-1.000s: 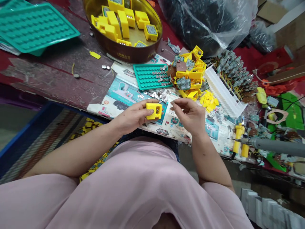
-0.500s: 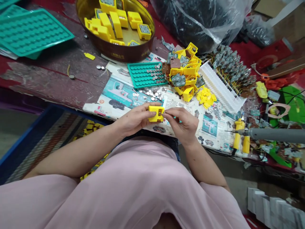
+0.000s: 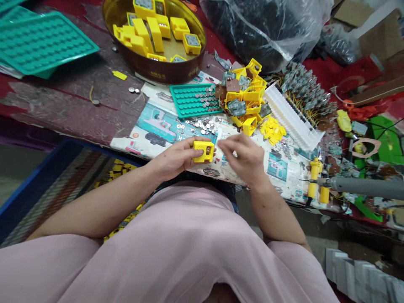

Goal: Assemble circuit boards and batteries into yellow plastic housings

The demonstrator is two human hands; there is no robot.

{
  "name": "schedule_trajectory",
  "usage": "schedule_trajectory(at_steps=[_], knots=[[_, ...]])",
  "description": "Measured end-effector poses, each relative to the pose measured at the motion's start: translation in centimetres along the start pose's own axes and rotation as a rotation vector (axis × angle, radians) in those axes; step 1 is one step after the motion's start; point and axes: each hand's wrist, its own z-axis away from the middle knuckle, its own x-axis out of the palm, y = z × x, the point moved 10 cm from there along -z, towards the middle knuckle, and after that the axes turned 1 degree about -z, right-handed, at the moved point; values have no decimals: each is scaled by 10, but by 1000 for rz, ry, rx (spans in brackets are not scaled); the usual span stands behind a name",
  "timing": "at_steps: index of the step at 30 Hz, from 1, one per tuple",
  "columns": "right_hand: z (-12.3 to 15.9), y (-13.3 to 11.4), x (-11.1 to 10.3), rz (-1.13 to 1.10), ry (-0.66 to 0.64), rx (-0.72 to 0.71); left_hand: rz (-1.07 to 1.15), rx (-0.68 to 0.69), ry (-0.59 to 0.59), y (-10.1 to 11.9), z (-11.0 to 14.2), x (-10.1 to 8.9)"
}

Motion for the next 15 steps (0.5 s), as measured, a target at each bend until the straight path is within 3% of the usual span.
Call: schedule_trajectory(at_steps=[3, 6, 10, 15], knots=[[-16, 48, 21, 156, -131, 253, -8, 14, 35, 5, 2, -3], [-26, 76, 54, 351, -401, 375, 0, 22, 43, 6, 2, -5], [-31, 76, 72, 460, -556, 384, 8, 46, 54, 10, 2, -11], [-46, 64, 63, 458, -476, 335, 27, 61, 56, 16, 2, -14]])
